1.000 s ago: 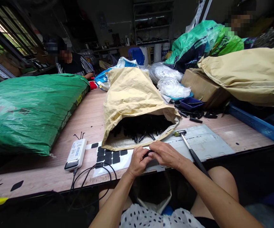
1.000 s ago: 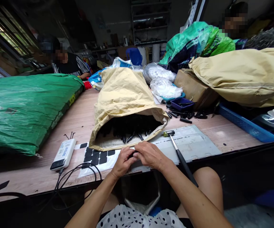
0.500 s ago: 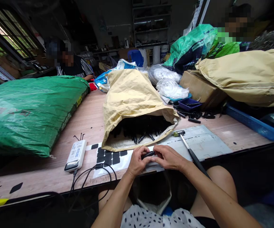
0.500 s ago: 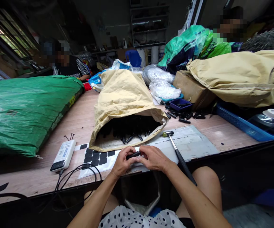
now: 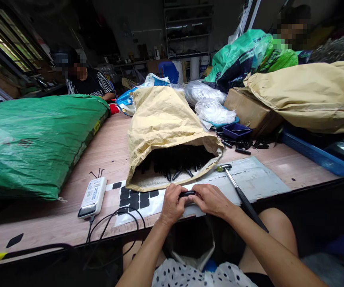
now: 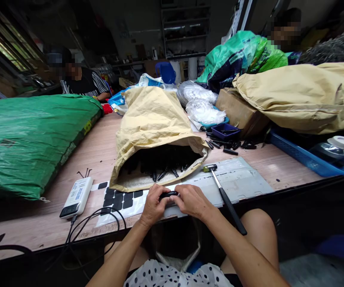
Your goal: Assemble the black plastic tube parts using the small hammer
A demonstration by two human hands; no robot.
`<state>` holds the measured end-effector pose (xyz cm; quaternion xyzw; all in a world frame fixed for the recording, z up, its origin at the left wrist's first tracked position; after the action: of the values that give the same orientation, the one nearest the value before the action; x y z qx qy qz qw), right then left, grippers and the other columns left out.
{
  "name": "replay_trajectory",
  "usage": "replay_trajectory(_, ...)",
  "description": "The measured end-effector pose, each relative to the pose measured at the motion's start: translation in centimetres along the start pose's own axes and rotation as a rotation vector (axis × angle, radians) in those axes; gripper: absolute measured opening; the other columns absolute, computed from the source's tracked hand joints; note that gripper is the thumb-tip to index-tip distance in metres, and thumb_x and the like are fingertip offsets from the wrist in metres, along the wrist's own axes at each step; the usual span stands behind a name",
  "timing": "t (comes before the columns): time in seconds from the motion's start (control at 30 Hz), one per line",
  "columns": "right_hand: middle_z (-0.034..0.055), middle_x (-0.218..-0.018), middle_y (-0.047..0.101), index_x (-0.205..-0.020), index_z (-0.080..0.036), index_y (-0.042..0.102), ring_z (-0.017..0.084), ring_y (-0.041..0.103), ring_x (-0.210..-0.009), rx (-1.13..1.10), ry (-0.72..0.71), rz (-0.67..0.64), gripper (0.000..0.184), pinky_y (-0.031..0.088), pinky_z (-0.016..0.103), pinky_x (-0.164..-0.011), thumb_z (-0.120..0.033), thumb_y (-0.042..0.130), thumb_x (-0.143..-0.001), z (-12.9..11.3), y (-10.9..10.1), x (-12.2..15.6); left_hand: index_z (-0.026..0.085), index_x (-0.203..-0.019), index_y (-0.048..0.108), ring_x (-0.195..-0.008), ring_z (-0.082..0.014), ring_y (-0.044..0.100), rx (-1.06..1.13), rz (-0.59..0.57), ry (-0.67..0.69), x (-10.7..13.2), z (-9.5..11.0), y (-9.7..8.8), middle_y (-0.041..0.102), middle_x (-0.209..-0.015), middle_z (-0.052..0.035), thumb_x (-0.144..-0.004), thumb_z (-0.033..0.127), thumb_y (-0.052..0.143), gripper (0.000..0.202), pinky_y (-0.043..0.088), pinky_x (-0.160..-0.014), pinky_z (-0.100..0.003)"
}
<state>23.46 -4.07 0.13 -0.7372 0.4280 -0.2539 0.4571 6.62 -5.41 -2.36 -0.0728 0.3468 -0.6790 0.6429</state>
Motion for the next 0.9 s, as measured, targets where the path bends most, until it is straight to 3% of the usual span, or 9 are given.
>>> replay_trajectory(0.1, 0.0032, -0.079, 0.068, -0.083, -0.022, 0.061, 0.017, 0.060, -0.075, -0.017, 0.059, 0.003, 0.027, 0.030, 0.029, -0.066, -0.042, 0.051, -0.098, 0.0, 0.3, -0.1, 0.020, -0.090, 0.067, -0.091, -0.0241, 0.057, -0.002, 0.018, -0.007, 0.1, -0.1, 0.0, 0.063, -0.086, -0.0055, -0.084, 0.018, 0.061, 0.009, 0.045, -0.086, -0.039)
replay_trajectory(0.27, 0.0033, -0.076, 0.067, -0.076, -0.021, 0.059, 0.016, 0.057, -0.073, -0.047, -0.012, 0.007, 0.028, 0.030, 0.029, -0.066, -0.035, 0.049, -0.098, 0.0, 1.2, -0.4, 0.020, -0.088, 0.069, -0.089, -0.0241, 0.058, 0.035, -0.020, -0.010, 0.2, -0.4, 0.1, 0.063, -0.084, -0.0059, -0.085, 0.020, 0.061, 0.008, 0.047, -0.082, -0.038)
replay_trajectory(0.47, -0.0029, -0.059, 0.053, -0.063, -0.020, 0.050, 0.011, 0.042, -0.058, -0.219, -0.046, 0.016, 0.040, 0.025, 0.027, -0.060, -0.039, 0.053, -0.097, 0.7, 1.1, -0.4, 0.020, -0.089, 0.073, -0.086, -0.0233, 0.060, 0.107, -0.090, -0.061, 0.1, -0.4, -0.1, 0.064, -0.084, -0.0058, -0.087, 0.030, 0.065, 0.012, 0.048, -0.080, -0.036)
replay_trajectory(0.7, -0.0036, -0.069, 0.060, -0.077, -0.020, 0.058, 0.011, 0.050, -0.064, -0.304, -0.061, -0.030, 0.023, 0.033, 0.024, -0.062, -0.039, 0.066, -0.088, 1.0, 0.4, -0.2, 0.020, -0.098, 0.074, -0.093, -0.0242, 0.060, 0.110, -0.114, -0.084, 0.0, -0.5, 0.0, 0.063, -0.089, -0.0063, -0.088, 0.029, 0.062, 0.018, 0.047, -0.086, -0.038)
replay_trajectory(0.9, -0.0016, -0.071, 0.061, -0.078, -0.021, 0.058, 0.013, 0.052, -0.067, -0.213, -0.074, 0.026, 0.024, 0.034, 0.026, -0.065, -0.040, 0.061, -0.092, 0.8, 0.2, 0.3, 0.021, -0.099, 0.074, -0.092, -0.0243, 0.059, 0.072, -0.111, -0.067, 0.0, -0.4, 0.1, 0.063, -0.088, -0.0062, -0.089, 0.028, 0.060, 0.018, 0.047, -0.087, -0.038)
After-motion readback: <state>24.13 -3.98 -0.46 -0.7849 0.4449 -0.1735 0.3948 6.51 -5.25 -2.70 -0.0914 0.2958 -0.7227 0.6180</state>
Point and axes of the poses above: each hand's wrist, its own x-axis away from the middle knuckle, its own y-axis out of the palm, z = x × y, the point moved 4 cm from there along -x, towards the middle knuckle
